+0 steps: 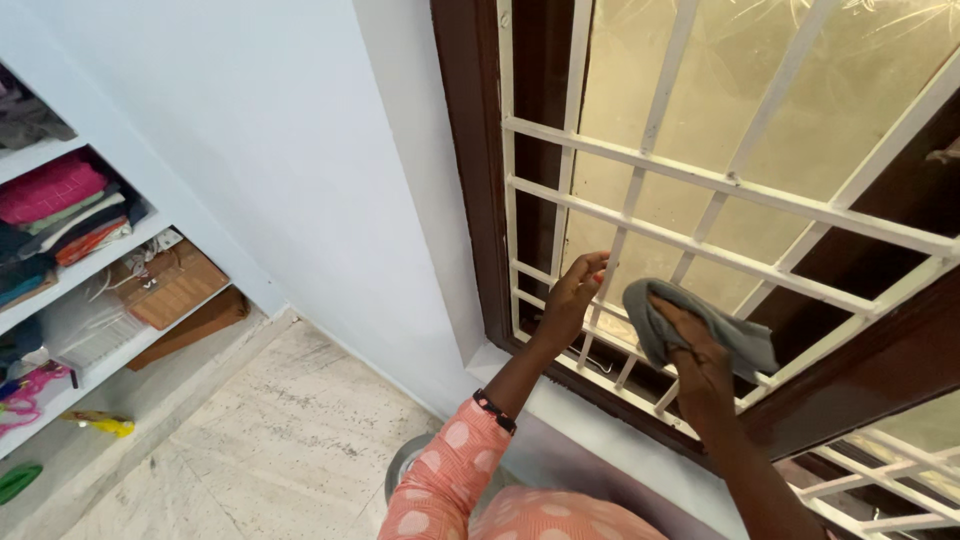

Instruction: The person cleans the metal bars of a window grill using a grey cloth, wiping individual bars and joints by hand.

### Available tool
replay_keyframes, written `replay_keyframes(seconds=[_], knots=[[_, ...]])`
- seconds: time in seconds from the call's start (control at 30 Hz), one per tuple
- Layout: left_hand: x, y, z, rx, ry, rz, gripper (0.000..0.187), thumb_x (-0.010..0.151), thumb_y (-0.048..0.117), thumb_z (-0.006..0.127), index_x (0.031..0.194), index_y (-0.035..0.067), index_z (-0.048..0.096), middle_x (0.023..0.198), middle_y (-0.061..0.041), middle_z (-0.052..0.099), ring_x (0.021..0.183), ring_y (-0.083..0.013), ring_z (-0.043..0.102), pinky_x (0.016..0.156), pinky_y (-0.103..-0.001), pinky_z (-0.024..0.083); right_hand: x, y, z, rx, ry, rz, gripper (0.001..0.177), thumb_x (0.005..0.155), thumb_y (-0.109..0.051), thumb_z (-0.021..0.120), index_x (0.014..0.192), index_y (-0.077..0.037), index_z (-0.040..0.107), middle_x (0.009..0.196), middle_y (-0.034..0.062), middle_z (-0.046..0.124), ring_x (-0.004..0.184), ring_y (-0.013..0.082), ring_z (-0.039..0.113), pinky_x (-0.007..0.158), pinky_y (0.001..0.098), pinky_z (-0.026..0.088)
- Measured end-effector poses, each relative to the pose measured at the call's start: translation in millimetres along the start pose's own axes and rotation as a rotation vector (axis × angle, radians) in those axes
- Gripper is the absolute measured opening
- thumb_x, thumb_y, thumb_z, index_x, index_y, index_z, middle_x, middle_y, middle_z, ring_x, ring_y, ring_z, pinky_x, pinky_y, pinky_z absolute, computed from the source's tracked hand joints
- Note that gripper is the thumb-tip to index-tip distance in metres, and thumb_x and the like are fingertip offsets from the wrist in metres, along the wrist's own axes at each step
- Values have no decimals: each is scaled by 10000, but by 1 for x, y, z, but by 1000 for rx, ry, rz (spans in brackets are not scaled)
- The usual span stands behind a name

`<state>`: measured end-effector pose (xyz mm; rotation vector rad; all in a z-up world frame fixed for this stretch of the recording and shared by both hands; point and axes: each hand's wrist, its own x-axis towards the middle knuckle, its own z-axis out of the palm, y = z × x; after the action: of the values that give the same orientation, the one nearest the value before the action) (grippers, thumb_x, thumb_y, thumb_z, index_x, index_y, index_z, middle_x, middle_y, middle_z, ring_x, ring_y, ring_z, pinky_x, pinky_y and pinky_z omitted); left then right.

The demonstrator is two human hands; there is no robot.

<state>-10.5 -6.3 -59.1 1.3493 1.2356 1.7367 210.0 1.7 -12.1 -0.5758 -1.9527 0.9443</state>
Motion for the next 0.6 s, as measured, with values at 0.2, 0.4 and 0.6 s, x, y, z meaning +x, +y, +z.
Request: replay_keyframes(seconds=[0.2,0.4,0.6], knots=[[22,-24,0,-80,25,18,411,1037,176,405,1361,7,595,1331,-159,649,1298,-236,583,1176,-384,392,31,58,60,-52,31,162,678,858,10,440,1534,-40,463,1493,215,543,1341,301,563,1128,367,410],[41,-4,-1,-235,17,-176,399,1045,211,374,1362,56,560,1293,-78,615,1238,-178,557,1143,-364,395,65,49,77,317,-22,405,665,776,41,473,1430,-62,534,1029,111,576,816,183,549,695,319,487],[31,-7,-7,-513,-93,-60,459,1057,250,351,1416,43,548,1283,-82,620,1220,-177,574,1136,-373,416,93,53,70,790,-40,426,576,759,47,474,1316,-15,602,938,27,601,751,104,503,649,252,425]])
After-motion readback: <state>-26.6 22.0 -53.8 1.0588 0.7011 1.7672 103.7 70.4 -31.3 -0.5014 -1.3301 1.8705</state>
